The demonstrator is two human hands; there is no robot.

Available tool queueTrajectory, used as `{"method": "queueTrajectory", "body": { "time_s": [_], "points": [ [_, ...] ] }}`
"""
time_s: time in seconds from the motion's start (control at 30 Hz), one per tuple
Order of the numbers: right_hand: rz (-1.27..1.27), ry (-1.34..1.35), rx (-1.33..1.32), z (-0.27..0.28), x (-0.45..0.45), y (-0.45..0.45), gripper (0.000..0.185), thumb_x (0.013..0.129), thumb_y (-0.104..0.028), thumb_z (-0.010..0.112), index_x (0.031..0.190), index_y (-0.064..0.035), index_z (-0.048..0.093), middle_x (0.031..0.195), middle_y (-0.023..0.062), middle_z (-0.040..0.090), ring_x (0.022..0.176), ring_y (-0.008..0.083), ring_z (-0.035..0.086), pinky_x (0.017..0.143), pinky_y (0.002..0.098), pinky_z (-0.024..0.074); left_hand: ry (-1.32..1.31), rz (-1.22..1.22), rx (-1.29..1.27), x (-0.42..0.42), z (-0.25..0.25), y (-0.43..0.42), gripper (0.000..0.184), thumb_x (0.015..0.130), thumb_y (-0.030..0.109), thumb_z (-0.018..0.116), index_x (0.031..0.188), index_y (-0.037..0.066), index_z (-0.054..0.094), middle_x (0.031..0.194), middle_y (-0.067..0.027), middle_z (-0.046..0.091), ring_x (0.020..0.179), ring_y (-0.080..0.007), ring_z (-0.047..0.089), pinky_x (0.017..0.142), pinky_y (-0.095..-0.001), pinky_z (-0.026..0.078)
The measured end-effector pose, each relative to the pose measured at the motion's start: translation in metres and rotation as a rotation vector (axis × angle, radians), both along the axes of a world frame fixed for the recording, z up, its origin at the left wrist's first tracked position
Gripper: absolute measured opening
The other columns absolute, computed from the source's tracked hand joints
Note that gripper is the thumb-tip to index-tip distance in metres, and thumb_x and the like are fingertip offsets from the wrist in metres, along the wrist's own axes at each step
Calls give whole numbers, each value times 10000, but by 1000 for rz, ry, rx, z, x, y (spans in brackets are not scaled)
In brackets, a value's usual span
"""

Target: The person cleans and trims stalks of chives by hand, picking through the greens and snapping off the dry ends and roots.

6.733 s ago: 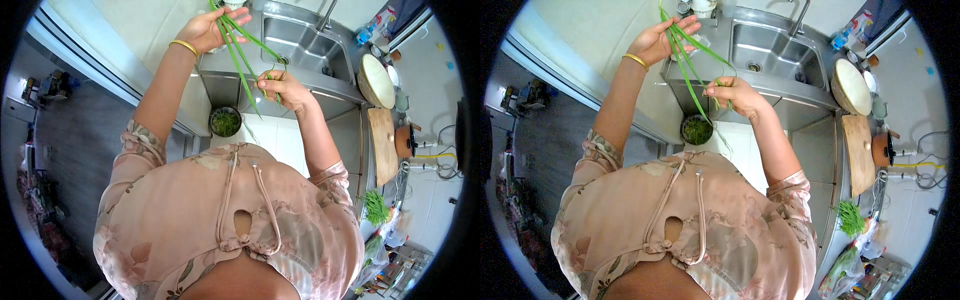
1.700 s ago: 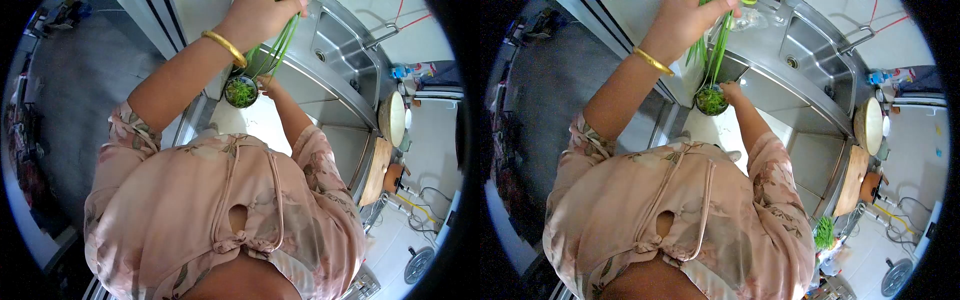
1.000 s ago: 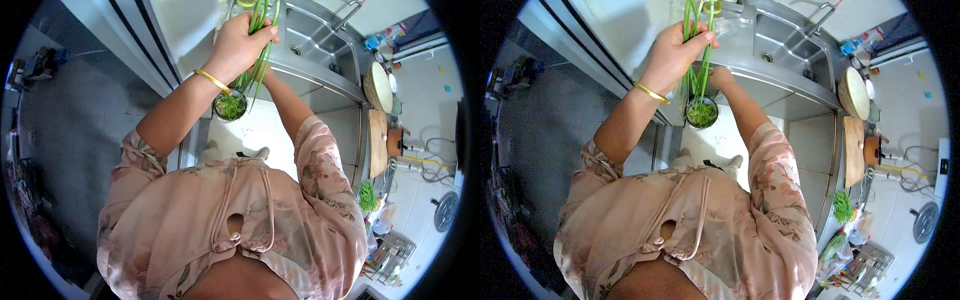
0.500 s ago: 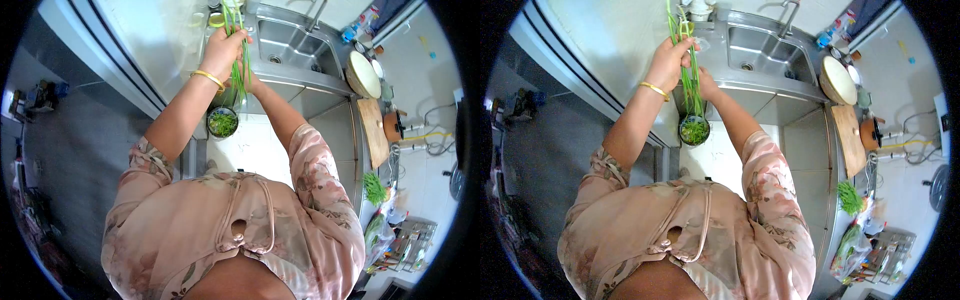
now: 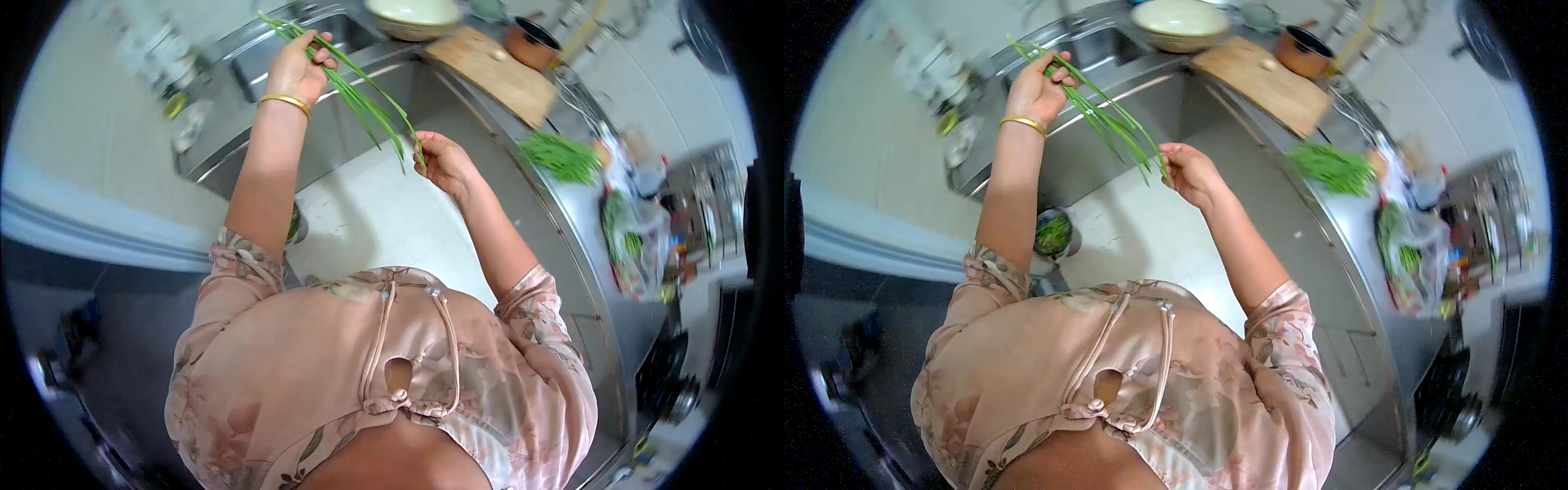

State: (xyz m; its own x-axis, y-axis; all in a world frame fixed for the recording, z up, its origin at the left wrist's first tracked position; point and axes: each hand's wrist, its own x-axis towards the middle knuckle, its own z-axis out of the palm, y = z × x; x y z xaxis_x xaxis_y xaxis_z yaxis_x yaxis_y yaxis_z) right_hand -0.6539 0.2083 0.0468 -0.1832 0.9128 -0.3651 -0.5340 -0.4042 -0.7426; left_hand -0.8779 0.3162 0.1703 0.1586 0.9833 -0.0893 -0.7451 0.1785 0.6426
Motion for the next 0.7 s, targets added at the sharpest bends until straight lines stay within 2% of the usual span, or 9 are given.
{"method": "queueTrajectory", "body": {
  "time_s": [0.17,0.27,0.33,0.4,0.5,0.6,0.63,0.7],
  "points": [
    [-204,90,22,1,138,-88,106,873,-131,469,943,-61,507,695,0,504,557,88,458,487,224,387,37,-160,-48,153,-5,-8,62,888,99,409,896,38,418,823,-94,518,535,-112,355,544,-277,328],
    [-353,146,-1,-6,194,-138,113,866,-147,494,924,-53,516,658,-15,459,538,79,424,477,218,371,141,-265,73,235,-23,-2,49,874,83,421,901,44,412,800,-104,534,551,-122,374,530,-291,325],
    [-454,133,-76,-23,219,-165,107,855,-144,513,908,-52,515,654,-12,453,538,82,419,473,216,362,352,-313,134,284,-28,-7,74,873,121,442,914,61,431,776,-80,545,593,-127,434,525,-272,344],
    [-532,169,-114,-51,247,-190,100,849,-143,519,902,-58,517,642,-11,459,532,80,423,475,207,365,557,-353,203,336,-44,1,169,878,147,444,996,26,456,752,-76,535,604,-133,466,506,-261,377],
    [-622,113,-202,-55,281,-219,101,844,-144,525,897,-58,519,632,-11,458,528,81,422,476,200,363,831,-522,367,409,-61,5,185,874,143,434,1011,24,473,716,-72,525,592,-130,491,483,-243,387],
    [-693,-136,-258,-47,324,-226,108,843,-159,535,884,-59,535,635,-14,457,533,80,420,478,192,355,1075,-746,575,485,-106,26,168,826,140,453,937,21,491,713,-117,566,644,-177,541,596,-317,441],
    [-717,-234,-279,-43,339,-226,113,842,-165,539,882,-60,539,636,-15,458,535,79,420,480,191,354,1202,-674,848,508,-117,29,220,805,141,449,979,16,498,815,-194,589,744,-295,575,686,-375,452],
    [-768,-325,-307,-26,368,-222,134,836,-188,557,882,-62,553,636,-18,464,537,75,420,492,188,354,1339,-667,1102,558,-151,40,234,810,129,452,1010,16,496,804,-182,584,757,-328,566,684,-386,448]
  ]
}}
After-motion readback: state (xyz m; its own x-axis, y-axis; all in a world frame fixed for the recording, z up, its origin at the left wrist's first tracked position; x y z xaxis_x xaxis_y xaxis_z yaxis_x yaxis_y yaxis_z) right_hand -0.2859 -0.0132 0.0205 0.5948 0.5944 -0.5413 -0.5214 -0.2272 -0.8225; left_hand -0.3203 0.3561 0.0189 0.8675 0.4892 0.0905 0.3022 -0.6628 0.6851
